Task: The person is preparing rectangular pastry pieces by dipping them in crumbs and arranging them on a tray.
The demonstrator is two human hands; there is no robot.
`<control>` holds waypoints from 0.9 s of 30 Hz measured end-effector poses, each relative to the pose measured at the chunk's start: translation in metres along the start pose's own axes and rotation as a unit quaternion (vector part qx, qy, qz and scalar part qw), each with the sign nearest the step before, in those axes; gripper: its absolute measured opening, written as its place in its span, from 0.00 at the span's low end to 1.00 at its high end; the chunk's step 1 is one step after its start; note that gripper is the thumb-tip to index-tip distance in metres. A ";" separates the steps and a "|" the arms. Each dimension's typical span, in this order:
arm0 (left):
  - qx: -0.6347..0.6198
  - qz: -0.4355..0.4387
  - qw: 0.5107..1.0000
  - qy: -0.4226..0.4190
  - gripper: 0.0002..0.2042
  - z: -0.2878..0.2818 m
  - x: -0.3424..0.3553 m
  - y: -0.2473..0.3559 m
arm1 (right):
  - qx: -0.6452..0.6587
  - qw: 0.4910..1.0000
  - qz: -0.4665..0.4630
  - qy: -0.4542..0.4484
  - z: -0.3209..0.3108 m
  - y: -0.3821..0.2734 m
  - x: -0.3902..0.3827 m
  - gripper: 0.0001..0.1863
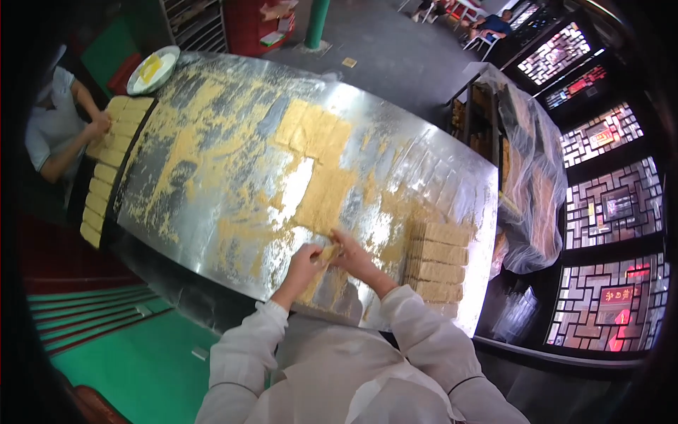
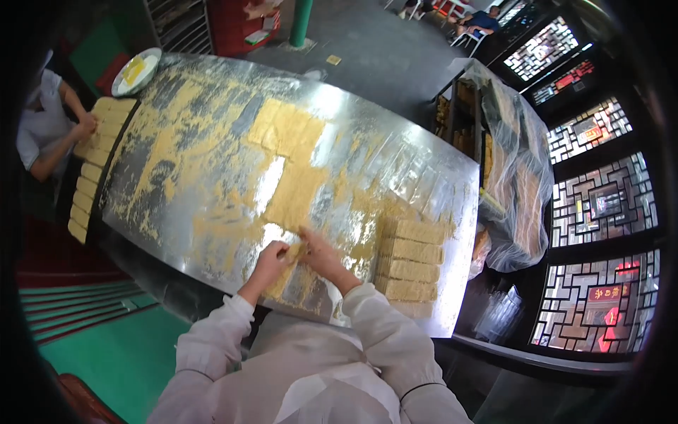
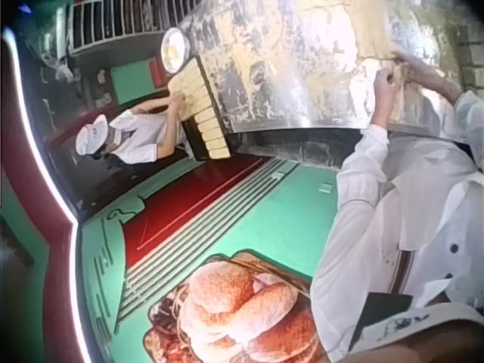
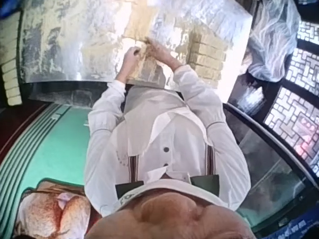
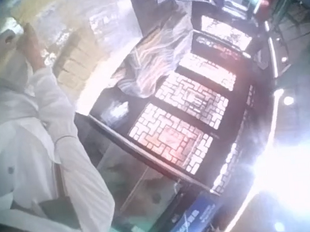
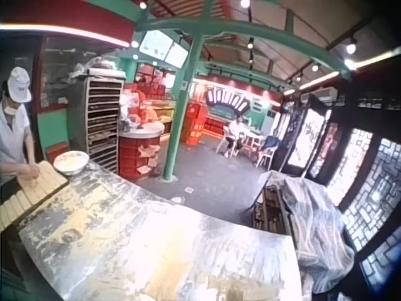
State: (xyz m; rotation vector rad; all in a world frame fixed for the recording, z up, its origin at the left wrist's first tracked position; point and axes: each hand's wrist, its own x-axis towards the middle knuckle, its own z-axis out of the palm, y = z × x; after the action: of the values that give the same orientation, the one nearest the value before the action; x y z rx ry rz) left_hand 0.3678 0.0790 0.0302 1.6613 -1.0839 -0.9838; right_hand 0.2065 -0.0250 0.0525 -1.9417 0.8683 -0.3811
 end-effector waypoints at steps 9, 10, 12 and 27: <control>-0.044 -0.028 0.999 0.008 0.15 -0.017 -0.015 0.000 | -0.058 0.977 0.137 -0.151 0.012 -0.016 0.018 0.31; -0.081 0.004 0.996 0.033 0.15 -0.017 -0.013 0.004 | -0.072 0.983 0.098 -0.136 0.014 -0.012 0.020 0.31; -0.004 0.021 0.996 0.089 0.15 -0.026 -0.011 0.009 | -0.076 0.985 0.085 -0.132 0.020 -0.014 0.023 0.31; -0.046 0.306 0.946 0.095 0.07 -0.083 -0.023 0.254 | 0.020 0.988 0.050 0.148 -0.055 -0.069 -0.047 0.15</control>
State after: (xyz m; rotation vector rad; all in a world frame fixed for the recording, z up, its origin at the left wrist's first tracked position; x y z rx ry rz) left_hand 0.3784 0.0664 0.2981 1.1923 -1.2875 -0.4496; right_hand 0.1705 -0.0061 0.1434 -1.8228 1.1343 -0.6324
